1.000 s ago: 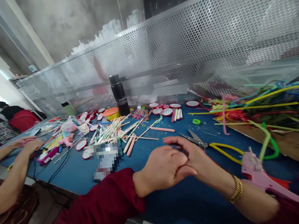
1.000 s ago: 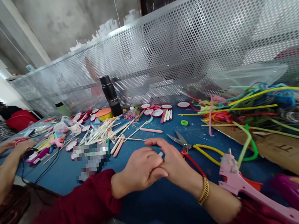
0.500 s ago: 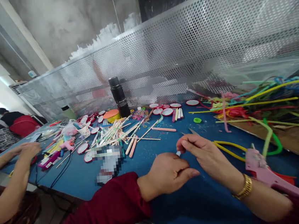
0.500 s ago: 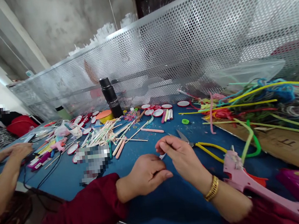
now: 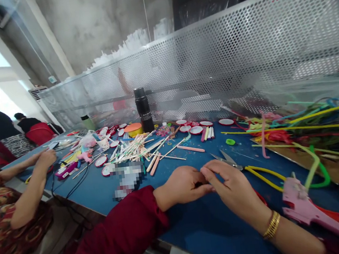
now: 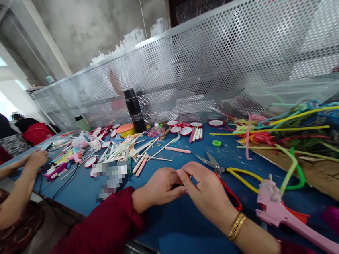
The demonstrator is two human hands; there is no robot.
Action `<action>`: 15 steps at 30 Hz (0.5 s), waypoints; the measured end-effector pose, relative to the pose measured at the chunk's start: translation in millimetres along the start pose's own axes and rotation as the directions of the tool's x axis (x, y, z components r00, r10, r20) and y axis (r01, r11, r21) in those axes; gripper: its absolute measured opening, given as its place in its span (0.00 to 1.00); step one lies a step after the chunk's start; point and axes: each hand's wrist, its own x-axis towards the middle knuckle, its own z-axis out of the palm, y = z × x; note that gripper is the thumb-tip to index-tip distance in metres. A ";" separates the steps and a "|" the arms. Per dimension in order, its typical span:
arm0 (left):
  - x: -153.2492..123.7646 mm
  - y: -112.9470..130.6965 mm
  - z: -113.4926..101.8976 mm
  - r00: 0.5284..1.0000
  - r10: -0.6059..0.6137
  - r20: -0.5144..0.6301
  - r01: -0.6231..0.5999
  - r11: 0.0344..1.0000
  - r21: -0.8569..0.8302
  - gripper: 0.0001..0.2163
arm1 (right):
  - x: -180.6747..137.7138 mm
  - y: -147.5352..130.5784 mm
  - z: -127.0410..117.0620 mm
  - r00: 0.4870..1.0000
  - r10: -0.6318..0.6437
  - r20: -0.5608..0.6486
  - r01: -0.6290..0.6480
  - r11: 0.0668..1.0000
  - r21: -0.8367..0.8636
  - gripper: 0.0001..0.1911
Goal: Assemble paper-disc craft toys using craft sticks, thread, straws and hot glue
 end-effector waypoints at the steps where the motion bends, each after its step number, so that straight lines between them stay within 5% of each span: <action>1: -0.6 0.4 -1.5 1.000 -0.015 0.006 0.015 1.000 0.013 0.23 | 0.9 0.1 -0.7 1.000 -0.015 0.005 0.015 1.000 -0.026 0.16; 8: 23.0 -29.4 -32.1 0.962 -0.272 -0.005 0.270 0.952 0.145 0.10 | 11.2 11.4 -3.9 0.996 -0.054 -0.071 0.036 0.971 -0.235 0.11; 12: 79.5 -72.9 -45.6 0.865 -0.465 -0.186 0.492 0.860 0.135 0.10 | 12.9 13.8 -1.5 0.997 -0.063 -0.047 0.049 0.964 -0.262 0.11; 15: 119.1 -94.1 -41.5 0.775 -0.592 -0.220 0.611 0.791 0.024 0.11 | 10.5 10.9 0.5 0.997 -0.083 0.004 0.082 0.969 -0.232 0.10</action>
